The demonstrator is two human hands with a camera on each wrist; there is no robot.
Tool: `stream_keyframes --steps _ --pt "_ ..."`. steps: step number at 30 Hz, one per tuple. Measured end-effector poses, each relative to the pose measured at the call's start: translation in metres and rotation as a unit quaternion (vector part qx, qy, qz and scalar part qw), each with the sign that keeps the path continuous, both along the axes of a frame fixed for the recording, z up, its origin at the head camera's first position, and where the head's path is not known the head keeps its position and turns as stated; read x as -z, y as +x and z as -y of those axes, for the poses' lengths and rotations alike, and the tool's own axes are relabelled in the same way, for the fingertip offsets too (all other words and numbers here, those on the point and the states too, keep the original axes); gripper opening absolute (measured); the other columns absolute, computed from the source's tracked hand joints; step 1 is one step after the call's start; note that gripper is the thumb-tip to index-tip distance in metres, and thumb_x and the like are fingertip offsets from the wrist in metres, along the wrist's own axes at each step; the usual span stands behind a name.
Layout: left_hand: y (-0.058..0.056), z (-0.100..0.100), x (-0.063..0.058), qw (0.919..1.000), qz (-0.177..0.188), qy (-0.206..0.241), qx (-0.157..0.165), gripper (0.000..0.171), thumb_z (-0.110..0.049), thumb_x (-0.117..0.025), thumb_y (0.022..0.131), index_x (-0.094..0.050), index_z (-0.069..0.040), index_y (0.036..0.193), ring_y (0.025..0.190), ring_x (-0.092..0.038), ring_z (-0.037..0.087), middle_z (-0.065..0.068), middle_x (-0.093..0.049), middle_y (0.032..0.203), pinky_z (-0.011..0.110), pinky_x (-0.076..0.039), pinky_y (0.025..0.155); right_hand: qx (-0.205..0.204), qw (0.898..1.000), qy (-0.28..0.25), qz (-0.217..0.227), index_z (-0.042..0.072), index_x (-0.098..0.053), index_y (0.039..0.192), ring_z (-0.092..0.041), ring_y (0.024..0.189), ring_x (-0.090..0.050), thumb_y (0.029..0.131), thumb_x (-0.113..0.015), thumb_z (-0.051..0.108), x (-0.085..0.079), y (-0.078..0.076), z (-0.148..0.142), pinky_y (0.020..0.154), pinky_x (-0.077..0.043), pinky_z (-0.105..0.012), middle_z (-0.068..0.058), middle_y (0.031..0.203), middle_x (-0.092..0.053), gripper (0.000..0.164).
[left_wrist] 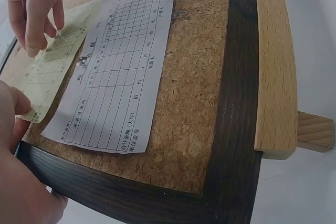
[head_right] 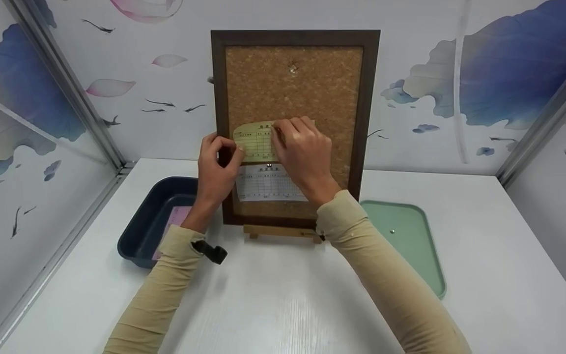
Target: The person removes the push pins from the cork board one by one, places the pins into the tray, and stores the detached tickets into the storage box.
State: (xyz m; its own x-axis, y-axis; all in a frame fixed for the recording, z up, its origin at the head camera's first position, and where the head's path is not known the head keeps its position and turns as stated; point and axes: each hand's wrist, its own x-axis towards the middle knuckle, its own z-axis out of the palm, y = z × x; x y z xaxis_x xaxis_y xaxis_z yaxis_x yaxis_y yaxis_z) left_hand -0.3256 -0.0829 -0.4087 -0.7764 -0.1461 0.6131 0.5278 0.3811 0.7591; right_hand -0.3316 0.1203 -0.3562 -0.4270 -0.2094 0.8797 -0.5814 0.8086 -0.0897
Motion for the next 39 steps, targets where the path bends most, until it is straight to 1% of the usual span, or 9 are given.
stream_keyframes --steps 4,11,16,19,20,23,27,32,39 --pt "0.0 0.0 0.001 0.9999 -0.011 0.0 -0.005 0.017 -0.025 -0.07 0.103 -0.071 -0.008 0.102 0.152 -0.045 0.029 0.014 -0.059 0.136 0.045 -0.046 0.12 -0.004 1.0 -0.004 0.018 0.009 -0.081 0.109 -0.027 0.092 -0.077 0.105 -0.073 0.026 0.002 0.003 -0.006 0.073 -0.063 -0.047 -0.009 0.1 -0.082 0.019" --pt "0.005 0.007 0.002 0.999 -0.033 0.018 -0.023 0.012 -0.019 -0.07 0.103 -0.07 -0.008 0.098 0.153 -0.047 0.024 0.014 -0.055 0.156 0.048 -0.052 0.113 -0.022 0.996 -0.055 0.061 0.006 -0.081 0.11 -0.028 0.091 -0.076 0.103 -0.076 0.024 0.002 0.011 -0.022 0.076 -0.062 -0.047 -0.012 0.102 -0.081 0.02" --pt "0.009 0.016 0.001 0.9982 -0.038 0.023 -0.04 0.012 -0.019 -0.069 0.103 -0.069 -0.007 0.099 0.146 -0.051 0.024 0.014 -0.058 0.151 0.048 -0.047 0.116 -0.032 0.993 -0.082 0.075 0.002 -0.08 0.112 -0.03 0.092 -0.077 0.103 -0.075 0.02 0.0 0.02 -0.041 0.08 -0.066 -0.048 -0.016 0.105 -0.08 0.02" --pt "0.013 0.023 0.001 0.9975 -0.039 0.031 -0.05 0.013 -0.02 -0.069 0.103 -0.069 -0.008 0.1 0.141 -0.054 0.022 0.01 -0.061 0.145 0.045 -0.046 0.112 -0.032 0.991 -0.094 0.086 0.002 -0.08 0.113 -0.03 0.094 -0.077 0.103 -0.075 0.019 0.0 0.027 -0.053 0.081 -0.066 -0.048 -0.016 0.107 -0.08 0.021" --pt "0.014 0.025 0.001 0.9971 -0.042 0.034 -0.053 0.012 -0.02 -0.07 0.102 -0.069 -0.008 0.101 0.139 -0.055 0.022 0.01 -0.062 0.144 0.044 -0.047 0.109 -0.029 0.991 -0.099 0.089 0.003 -0.08 0.113 -0.03 0.094 -0.077 0.103 -0.075 0.02 0.0 0.029 -0.057 0.081 -0.066 -0.046 -0.016 0.107 -0.08 0.02" --pt "0.018 0.033 0.001 0.9961 -0.051 0.04 -0.059 0.012 -0.019 -0.07 0.102 -0.069 -0.007 0.101 0.134 -0.058 0.021 0.009 -0.065 0.139 0.043 -0.047 0.105 -0.022 0.988 -0.119 0.094 0.004 -0.081 0.113 -0.028 0.091 -0.077 0.102 -0.076 0.02 0.001 0.037 -0.068 0.083 -0.061 -0.025 -0.014 0.106 -0.081 0.019" --pt "0.023 0.042 0.003 0.9949 -0.056 0.046 -0.071 0.012 -0.018 -0.07 0.102 -0.071 -0.006 0.106 0.126 -0.063 0.02 0.009 -0.071 0.127 0.039 -0.049 0.101 -0.013 0.982 -0.164 0.094 0.007 -0.083 0.112 -0.01 0.086 -0.071 0.102 -0.076 0.023 -0.001 0.045 -0.082 0.079 -0.049 -0.007 -0.01 0.101 -0.081 0.02" --pt "0.029 0.051 0.008 0.9954 -0.049 0.05 -0.065 0.013 -0.018 -0.069 0.103 -0.071 -0.007 0.109 0.108 -0.067 0.017 0.006 -0.074 0.11 0.036 -0.05 0.098 -0.007 0.973 -0.215 0.089 0.01 -0.085 0.108 0.012 0.088 -0.065 0.1 -0.079 0.026 0.003 0.054 -0.102 0.08 -0.051 -0.006 -0.006 0.099 -0.083 0.02" --pt "0.034 0.067 0.015 0.9968 -0.052 0.051 -0.034 0.011 -0.018 -0.07 0.103 -0.071 -0.009 0.109 0.096 -0.066 0.013 0.003 -0.075 0.102 0.045 -0.053 0.092 0.024 0.959 -0.26 0.115 0.012 -0.085 0.109 0.011 0.088 -0.068 0.097 -0.081 0.022 0.026 0.073 -0.131 0.078 -0.051 -0.007 -0.005 0.101 -0.083 0.016"
